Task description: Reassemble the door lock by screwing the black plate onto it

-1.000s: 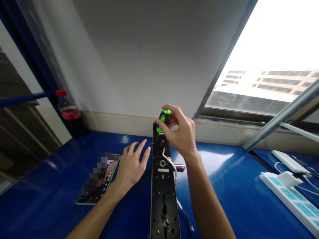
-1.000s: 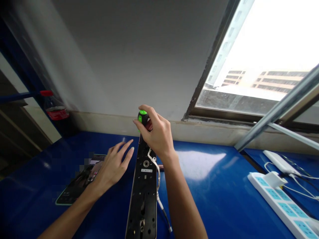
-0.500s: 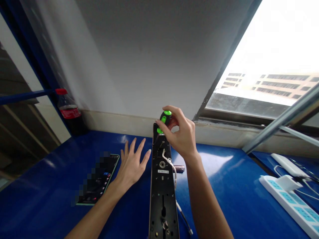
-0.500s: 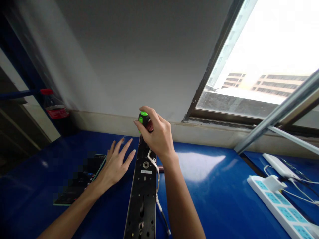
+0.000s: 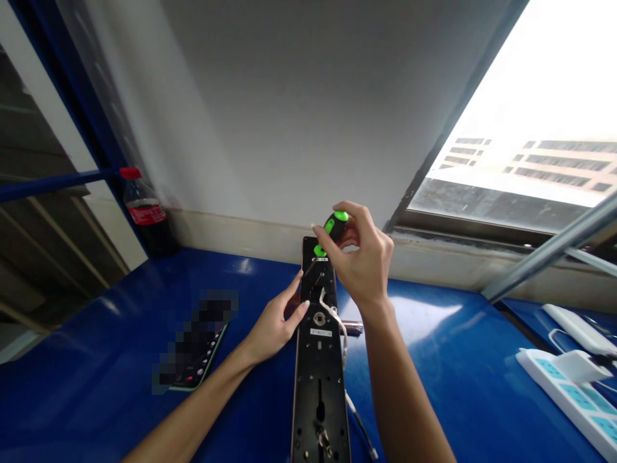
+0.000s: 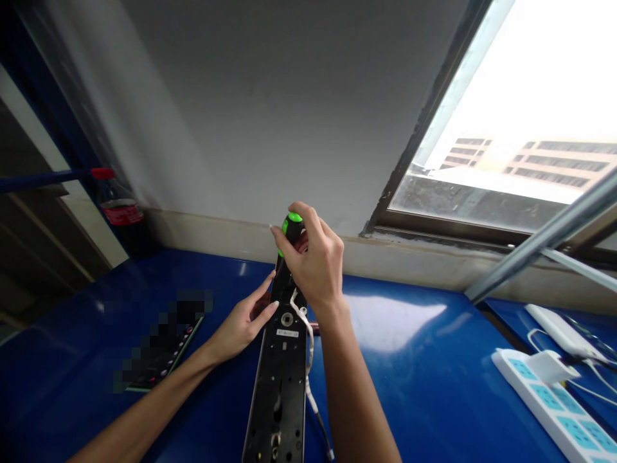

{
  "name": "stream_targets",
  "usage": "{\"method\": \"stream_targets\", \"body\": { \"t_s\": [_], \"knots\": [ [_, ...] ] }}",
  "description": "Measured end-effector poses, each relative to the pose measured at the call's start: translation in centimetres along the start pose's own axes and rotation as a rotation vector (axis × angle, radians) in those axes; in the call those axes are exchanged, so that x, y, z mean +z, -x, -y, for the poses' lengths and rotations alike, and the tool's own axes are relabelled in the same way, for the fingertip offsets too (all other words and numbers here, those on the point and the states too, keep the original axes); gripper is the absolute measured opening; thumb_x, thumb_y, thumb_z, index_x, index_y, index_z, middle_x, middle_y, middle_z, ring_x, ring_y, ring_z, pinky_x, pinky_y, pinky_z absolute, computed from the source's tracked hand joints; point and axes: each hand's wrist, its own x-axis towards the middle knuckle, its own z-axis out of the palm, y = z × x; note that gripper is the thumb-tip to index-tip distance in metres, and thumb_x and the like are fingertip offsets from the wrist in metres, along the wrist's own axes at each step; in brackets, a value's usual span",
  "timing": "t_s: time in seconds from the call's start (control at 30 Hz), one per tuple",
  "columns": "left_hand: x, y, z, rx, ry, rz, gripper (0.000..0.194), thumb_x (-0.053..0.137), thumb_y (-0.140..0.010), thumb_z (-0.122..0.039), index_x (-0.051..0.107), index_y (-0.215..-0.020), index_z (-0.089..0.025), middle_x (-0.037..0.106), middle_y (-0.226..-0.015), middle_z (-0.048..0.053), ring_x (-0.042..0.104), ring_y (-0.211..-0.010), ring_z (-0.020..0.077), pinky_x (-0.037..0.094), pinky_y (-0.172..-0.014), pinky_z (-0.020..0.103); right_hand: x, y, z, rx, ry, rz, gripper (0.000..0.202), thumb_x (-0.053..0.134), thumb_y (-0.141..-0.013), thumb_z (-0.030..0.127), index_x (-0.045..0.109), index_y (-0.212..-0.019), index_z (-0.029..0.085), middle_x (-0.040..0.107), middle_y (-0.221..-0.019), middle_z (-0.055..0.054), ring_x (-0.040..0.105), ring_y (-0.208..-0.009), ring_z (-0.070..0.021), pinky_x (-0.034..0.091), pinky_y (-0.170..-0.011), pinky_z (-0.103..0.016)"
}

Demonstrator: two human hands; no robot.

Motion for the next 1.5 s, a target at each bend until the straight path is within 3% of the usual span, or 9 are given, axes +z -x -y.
{"method": "stream_targets", "body": {
  "t_s": [0.3,0.5,0.6,0.77,1.03,1.23,1.3,1.43,1.5],
  "knots": [
    [-0.5,0.0,-0.5,-0.056,-0.042,0.018,0.074,0.056,-0.097,-0.041,0.026,-0.161,-0.019,0.067,-0.126,0.013,0.069,-0.102,0.0253,0.055,-0.099,0.049,-0.9,-0.3,1.1,-0.066,0.019,0.209,0.021,0.057,-0.091,0.021,0.063,-0.110,0.023,0.063,-0.076,0.003,0.049,-0.056,-0.0089,0.047,-0.062,-0.026],
    [-0.6,0.0,-0.5,-0.070,0.008,0.035,0.077,0.058,-0.096,-0.040,0.023,-0.161,-0.020,0.065,-0.129,0.013,0.067,-0.101,0.0239,0.053,-0.100,0.049,-0.2,-0.2,1.2,-0.021,0.095,0.068,0.012,0.060,-0.094,0.030,0.062,-0.087,0.022,0.060,-0.068,0.003,0.046,-0.056,-0.0095,0.042,-0.060,-0.026],
    [-0.6,-0.1,-0.5,-0.076,0.019,0.039,0.078,0.057,-0.095,-0.040,0.022,-0.161,-0.019,0.064,-0.131,0.014,0.067,-0.101,0.0243,0.052,-0.101,0.050,-0.3,-0.4,1.3,-0.038,0.050,0.147,0.009,0.054,-0.095,0.021,0.062,-0.096,0.021,0.060,-0.071,0.003,0.047,-0.057,-0.0093,0.043,-0.063,-0.026],
    [-0.6,-0.1,-0.3,-0.068,0.000,0.033,0.079,0.058,-0.095,-0.041,0.022,-0.161,-0.020,0.064,-0.131,0.013,0.068,-0.097,0.0231,0.054,-0.099,0.050,-1.3,-0.7,1.4,-0.055,-0.012,0.281,0.026,0.048,-0.091,0.011,0.058,-0.112,0.021,0.062,-0.083,0.001,0.049,-0.061,-0.0095,0.043,-0.064,-0.025],
    [-0.6,-0.1,-0.6,-0.051,-0.033,0.039,0.079,0.057,-0.095,-0.042,0.022,-0.161,-0.020,0.057,-0.144,0.015,0.068,-0.105,0.0258,0.053,-0.101,0.050,-0.3,-0.2,2.0,-0.002,0.070,0.177,0.016,0.052,-0.097,0.024,0.063,-0.109,0.023,0.065,-0.079,0.000,0.057,-0.066,-0.0126,0.047,-0.069,-0.030],
    [-0.5,-0.1,0.2,-0.074,-0.048,0.016,0.079,0.059,-0.093,-0.044,0.025,-0.160,-0.020,0.064,-0.132,0.014,0.069,-0.092,0.0239,0.059,-0.090,0.046,-0.4,-0.3,2.6,-0.039,-0.033,0.262,0.044,0.048,-0.081,0.005,0.053,-0.121,0.023,0.064,-0.097,-0.002,0.058,-0.075,-0.0133,0.049,-0.070,-0.029],
    [-0.5,-0.1,0.1,-0.072,-0.038,0.016,0.079,0.059,-0.093,-0.043,0.025,-0.161,-0.020,0.065,-0.130,0.014,0.069,-0.090,0.0233,0.059,-0.089,0.045,-0.3,-0.3,2.4,-0.027,0.000,0.225,0.039,0.050,-0.079,0.006,0.055,-0.114,0.022,0.063,-0.094,-0.002,0.055,-0.071,-0.0133,0.049,-0.069,-0.030],
    [-0.5,-0.1,-0.3,-0.070,0.000,0.028,0.080,0.059,-0.093,-0.041,0.023,-0.161,-0.022,0.066,-0.124,0.012,0.069,-0.091,0.0231,0.058,-0.092,0.047,-0.2,-0.2,1.9,-0.005,0.083,0.159,0.007,0.057,-0.091,0.022,0.060,-0.097,0.023,0.060,-0.075,0.001,0.053,-0.064,-0.0132,0.047,-0.067,-0.031],
    [-0.5,-0.1,-0.4,-0.066,0.003,0.038,0.080,0.058,-0.093,-0.041,0.023,-0.161,-0.023,0.067,-0.122,0.011,0.069,-0.092,0.0233,0.058,-0.092,0.047,-0.5,-0.2,1.8,-0.022,0.074,0.179,0.009,0.055,-0.093,0.024,0.061,-0.100,0.024,0.060,-0.073,0.002,0.054,-0.063,-0.0132,0.047,-0.067,-0.030]
  ]
}}
